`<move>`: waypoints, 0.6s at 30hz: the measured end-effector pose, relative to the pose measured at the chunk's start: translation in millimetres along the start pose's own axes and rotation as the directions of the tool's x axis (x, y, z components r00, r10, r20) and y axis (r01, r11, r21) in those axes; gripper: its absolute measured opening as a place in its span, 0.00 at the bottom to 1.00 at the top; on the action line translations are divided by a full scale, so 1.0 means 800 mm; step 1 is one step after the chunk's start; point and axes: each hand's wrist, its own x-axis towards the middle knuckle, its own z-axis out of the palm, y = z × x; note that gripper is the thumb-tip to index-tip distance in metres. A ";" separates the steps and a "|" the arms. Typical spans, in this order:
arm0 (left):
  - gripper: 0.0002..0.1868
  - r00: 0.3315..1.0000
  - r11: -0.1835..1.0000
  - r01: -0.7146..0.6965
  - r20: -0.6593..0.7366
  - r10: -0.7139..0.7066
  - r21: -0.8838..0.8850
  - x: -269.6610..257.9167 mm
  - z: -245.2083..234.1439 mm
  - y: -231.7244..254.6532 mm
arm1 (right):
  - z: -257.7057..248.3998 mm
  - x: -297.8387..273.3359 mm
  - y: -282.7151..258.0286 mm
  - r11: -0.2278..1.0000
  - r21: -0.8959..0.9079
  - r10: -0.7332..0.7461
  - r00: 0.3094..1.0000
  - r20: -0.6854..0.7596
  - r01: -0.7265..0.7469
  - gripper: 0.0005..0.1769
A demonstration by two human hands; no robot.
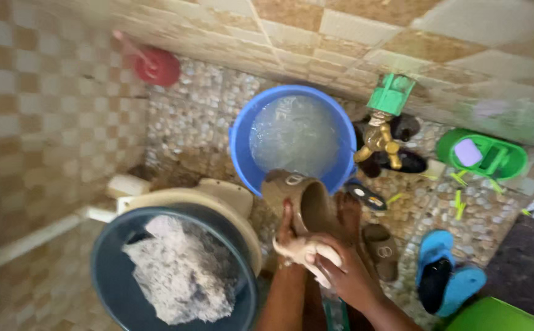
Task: The person washes several pairs of shoes and sandals using a cloth and water from a blue bucket in a bathroom. They scrub the soles and uppers of each item, rinse the cloth, and place the cleaned footwear on the floor.
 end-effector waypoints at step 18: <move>0.36 0.972 0.964 0.192 -0.169 -0.161 0.184 0.015 0.023 -0.091 | -0.031 -0.079 -0.060 0.983 0.022 -0.168 0.934 -0.315 0.184 0.10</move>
